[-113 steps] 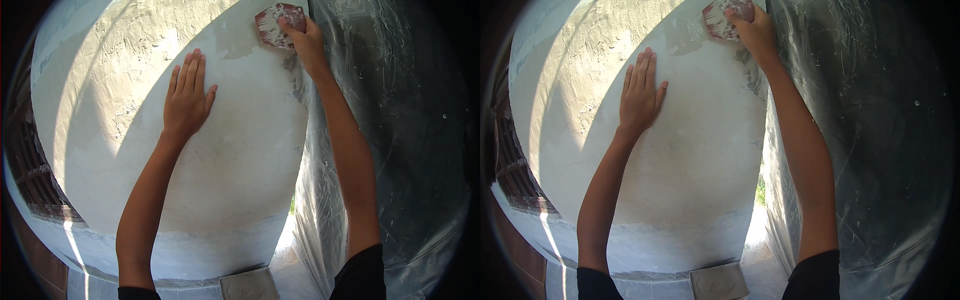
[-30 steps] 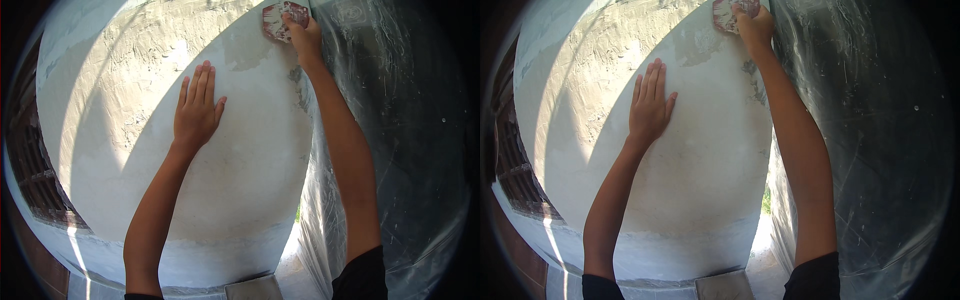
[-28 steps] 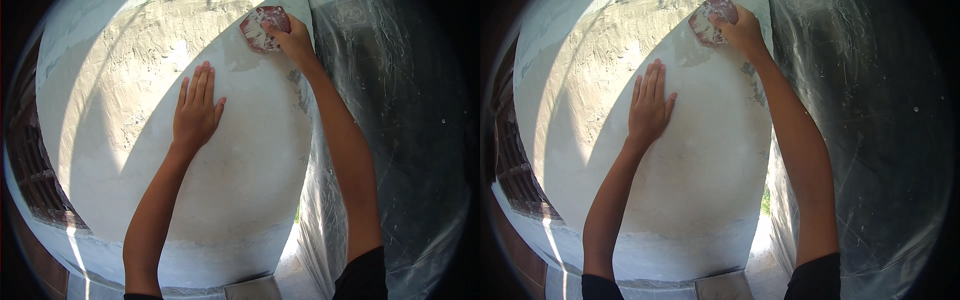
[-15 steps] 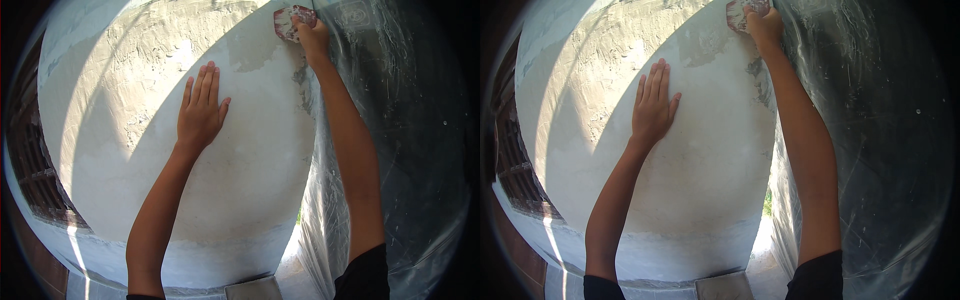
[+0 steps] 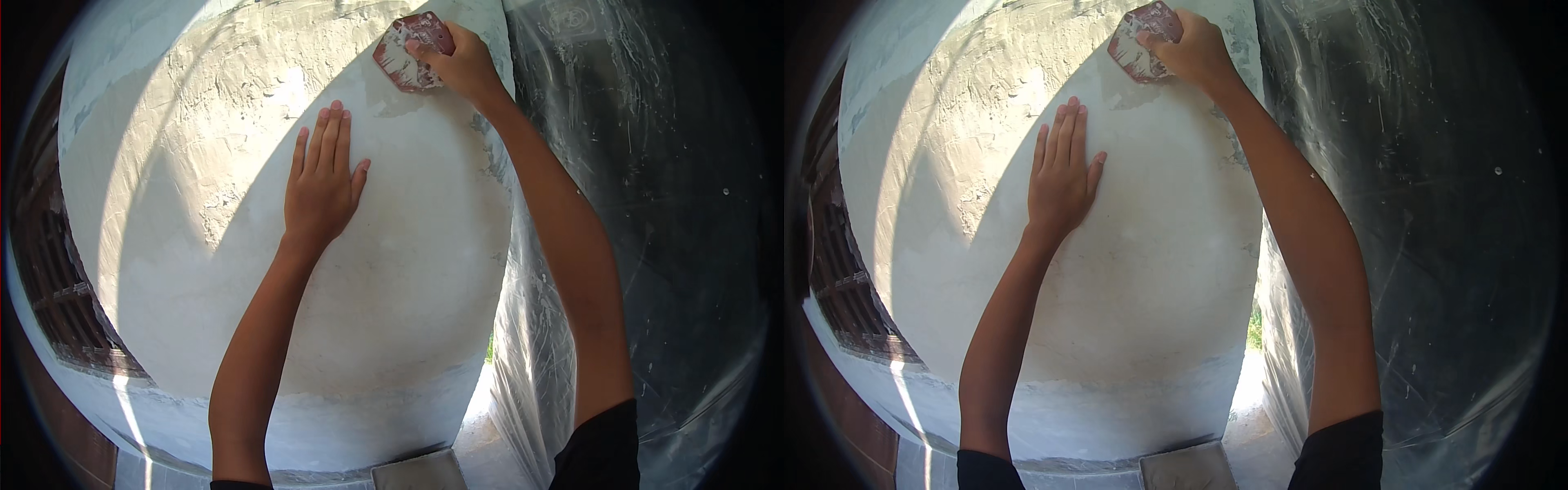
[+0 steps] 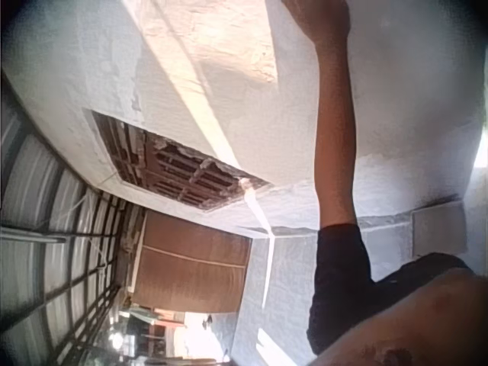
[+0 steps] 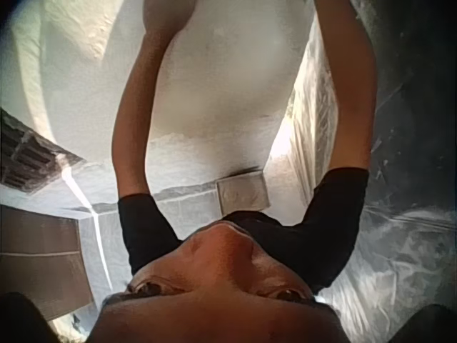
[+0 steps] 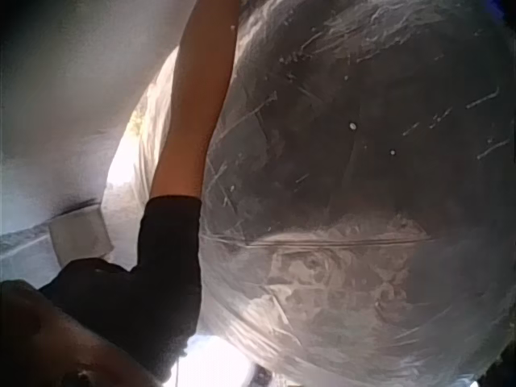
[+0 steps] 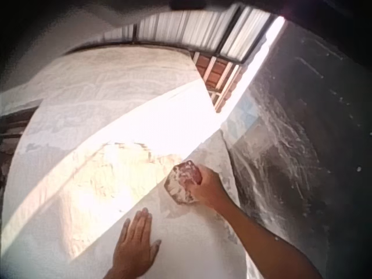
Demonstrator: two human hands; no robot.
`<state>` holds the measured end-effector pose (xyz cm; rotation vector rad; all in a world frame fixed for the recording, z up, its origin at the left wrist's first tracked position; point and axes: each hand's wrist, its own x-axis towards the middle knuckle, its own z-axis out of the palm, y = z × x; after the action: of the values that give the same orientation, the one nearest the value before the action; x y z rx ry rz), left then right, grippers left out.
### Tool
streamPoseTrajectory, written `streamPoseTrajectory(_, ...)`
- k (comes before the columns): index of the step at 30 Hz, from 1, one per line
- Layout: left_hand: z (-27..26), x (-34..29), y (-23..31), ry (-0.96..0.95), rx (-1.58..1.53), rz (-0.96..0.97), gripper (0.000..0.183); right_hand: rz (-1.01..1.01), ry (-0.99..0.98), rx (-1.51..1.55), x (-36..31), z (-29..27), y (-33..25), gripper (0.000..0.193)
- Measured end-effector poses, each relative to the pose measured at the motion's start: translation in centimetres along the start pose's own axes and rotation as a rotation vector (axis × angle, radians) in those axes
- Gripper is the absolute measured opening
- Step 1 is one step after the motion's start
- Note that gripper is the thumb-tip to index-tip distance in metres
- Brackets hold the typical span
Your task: The person applies wall putty to an exterior wall using a putty knife.
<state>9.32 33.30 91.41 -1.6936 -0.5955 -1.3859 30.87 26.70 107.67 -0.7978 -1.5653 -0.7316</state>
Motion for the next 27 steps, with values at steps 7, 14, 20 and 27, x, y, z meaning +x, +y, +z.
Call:
streamPoseTrajectory(7,0.2,0.0,0.1,0.003,-0.002,0.002,0.064,0.243,0.250,0.298,0.2,-0.5,0.4,0.039)
streamPoseTrajectory(14,-0.1,0.3,0.4,0.003,-0.001,0.004,0.063,0.343,0.359,0.161,-0.2,-2.3,2.8,0.038)
streamPoseTrajectory(20,0.5,-0.1,0.0,-0.017,-0.002,-0.007,0.064,0.320,0.190,-0.010,-3.4,-1.6,1.7,0.028)
streamPoseTrajectory(27,0.2,-0.1,-0.3,-0.009,0.006,-0.003,0.063,0.183,0.045,-0.019,-4.8,-1.5,0.3,0.031)
